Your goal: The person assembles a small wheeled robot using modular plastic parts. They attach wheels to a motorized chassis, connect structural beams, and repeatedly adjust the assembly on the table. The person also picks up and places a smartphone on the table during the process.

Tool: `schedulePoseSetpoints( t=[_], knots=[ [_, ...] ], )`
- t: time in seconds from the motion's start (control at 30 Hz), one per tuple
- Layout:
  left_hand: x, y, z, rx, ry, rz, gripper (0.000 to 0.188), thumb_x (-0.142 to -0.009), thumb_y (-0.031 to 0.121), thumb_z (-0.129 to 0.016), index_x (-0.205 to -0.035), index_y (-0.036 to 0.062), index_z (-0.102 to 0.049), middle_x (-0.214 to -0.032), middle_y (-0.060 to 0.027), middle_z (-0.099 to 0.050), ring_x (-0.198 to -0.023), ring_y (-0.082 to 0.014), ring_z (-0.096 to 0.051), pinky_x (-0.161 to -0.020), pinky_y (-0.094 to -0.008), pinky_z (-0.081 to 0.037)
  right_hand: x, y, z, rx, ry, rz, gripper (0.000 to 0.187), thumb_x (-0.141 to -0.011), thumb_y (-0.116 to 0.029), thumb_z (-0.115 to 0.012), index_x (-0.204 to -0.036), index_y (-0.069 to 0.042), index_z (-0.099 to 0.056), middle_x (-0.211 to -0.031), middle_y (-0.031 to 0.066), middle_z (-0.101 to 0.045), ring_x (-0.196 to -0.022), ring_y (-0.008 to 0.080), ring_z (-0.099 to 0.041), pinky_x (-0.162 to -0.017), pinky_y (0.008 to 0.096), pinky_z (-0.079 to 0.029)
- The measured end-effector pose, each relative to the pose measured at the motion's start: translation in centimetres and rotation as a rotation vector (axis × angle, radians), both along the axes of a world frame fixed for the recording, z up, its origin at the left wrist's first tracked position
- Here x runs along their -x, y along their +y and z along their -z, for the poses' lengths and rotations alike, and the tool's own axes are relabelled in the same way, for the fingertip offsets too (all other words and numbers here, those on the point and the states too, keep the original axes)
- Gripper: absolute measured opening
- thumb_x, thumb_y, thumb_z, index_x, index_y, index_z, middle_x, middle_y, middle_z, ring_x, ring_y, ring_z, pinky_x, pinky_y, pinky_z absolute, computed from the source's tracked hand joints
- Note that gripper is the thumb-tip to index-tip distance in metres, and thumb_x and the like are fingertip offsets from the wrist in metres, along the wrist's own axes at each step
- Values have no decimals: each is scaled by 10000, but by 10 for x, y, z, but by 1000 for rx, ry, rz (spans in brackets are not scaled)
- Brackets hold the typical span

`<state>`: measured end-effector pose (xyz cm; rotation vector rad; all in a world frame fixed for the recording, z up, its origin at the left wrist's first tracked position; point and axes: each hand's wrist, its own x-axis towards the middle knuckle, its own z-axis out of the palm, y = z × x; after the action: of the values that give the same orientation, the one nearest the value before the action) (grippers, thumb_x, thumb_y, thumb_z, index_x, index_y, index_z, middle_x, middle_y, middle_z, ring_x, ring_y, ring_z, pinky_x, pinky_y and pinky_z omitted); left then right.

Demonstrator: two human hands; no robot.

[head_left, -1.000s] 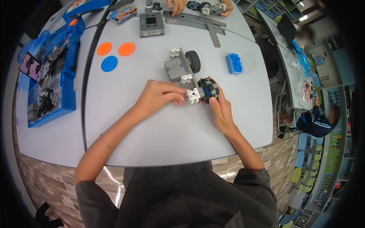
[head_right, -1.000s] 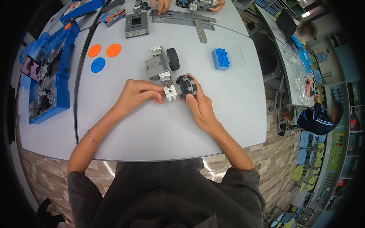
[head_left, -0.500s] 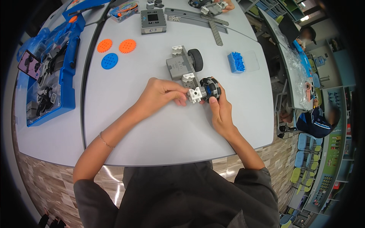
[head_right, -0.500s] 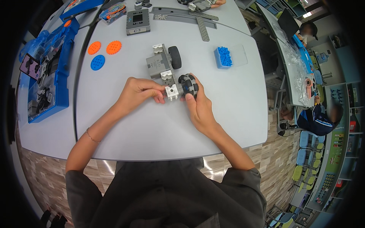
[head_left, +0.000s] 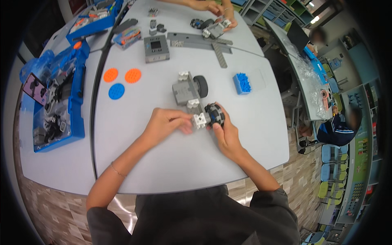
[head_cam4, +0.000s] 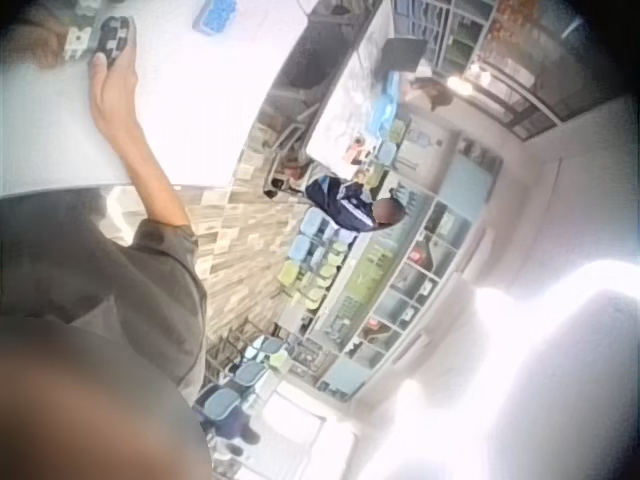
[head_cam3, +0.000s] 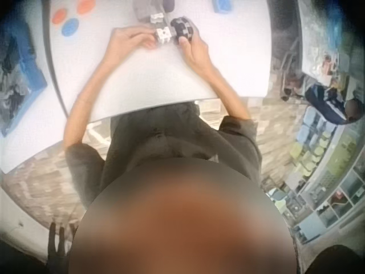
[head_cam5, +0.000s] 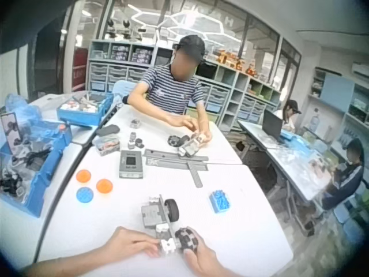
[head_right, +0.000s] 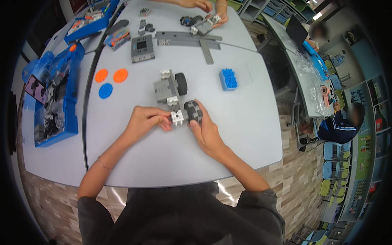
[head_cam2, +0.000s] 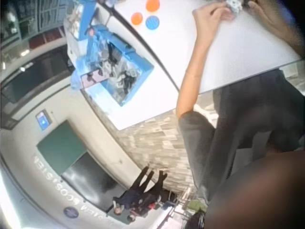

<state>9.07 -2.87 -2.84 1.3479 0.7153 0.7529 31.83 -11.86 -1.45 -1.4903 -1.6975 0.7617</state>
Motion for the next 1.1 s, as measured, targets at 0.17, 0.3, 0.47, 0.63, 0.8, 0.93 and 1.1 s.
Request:
schedulePoseSetpoints(
  t=[0.17,0.3,0.47,0.63,0.8,0.93,1.1],
  knots=[
    [1,0,2,-66,72,52,202,-929,-88,-635,-1100,-107,-740,-947,-188,-764,-835,-235,-770,-767,-321,-644,0,2,0,25,78,-12,581,-1075,-136,-494,-1596,-8,-270,-1135,189,-680,-1001,238,-685,-947,358,-519],
    [0,-2,2,-55,90,39,223,-917,-7,-686,-1124,-62,-748,-918,-154,-775,-823,-193,-763,-785,-299,-605,-3,4,0,33,111,-28,583,-1069,-136,-515,-1590,-9,-287,-1168,200,-680,-993,242,-691,-944,358,-521],
    [1,-5,-4,-71,150,32,221,-929,-49,-684,-1145,-76,-724,-928,-153,-771,-835,-180,-764,-786,-283,-621,-4,5,2,-11,78,-39,571,-1057,-99,-502,-1586,2,-310,-1427,137,-600,-967,167,-672,-923,300,-520],
    [2,-10,-12,-43,172,-14,162,-922,17,-712,-1065,-59,-731,-806,-112,-749,-712,-142,-725,-683,-267,-584,-4,4,1,-16,58,-43,609,-1052,-113,-551,-1603,-27,-307,-1467,151,-571,-1049,176,-662,-957,298,-511],
    [5,-12,-18,-47,302,-8,80,-930,25,-734,-957,-51,-728,-770,-89,-733,-627,-95,-684,-544,-234,-528,-3,6,-3,-97,30,-71,639,-1036,-136,-588,-1599,-32,-306,-1484,252,-495,-1348,361,-533,-1106,404,-430],
    [4,-14,-18,-54,277,-23,88,-929,42,-742,-918,-43,-727,-747,-68,-719,-614,-85,-673,-517,-227,-507,-3,6,-4,-109,22,-78,642,-1029,-132,-596,-1595,-25,-313,-1494,252,-485,-1365,376,-516,-1124,410,-416],
    [3,-14,-17,-60,259,-29,134,-928,94,-727,-904,-38,-726,-682,-71,-699,-589,-101,-673,-517,-240,-517,-7,8,-6,-142,-14,-45,636,-1019,-117,-597,-1591,-29,-332,-1511,233,-484,-1373,345,-517,-1126,393,-417]
  ],
)
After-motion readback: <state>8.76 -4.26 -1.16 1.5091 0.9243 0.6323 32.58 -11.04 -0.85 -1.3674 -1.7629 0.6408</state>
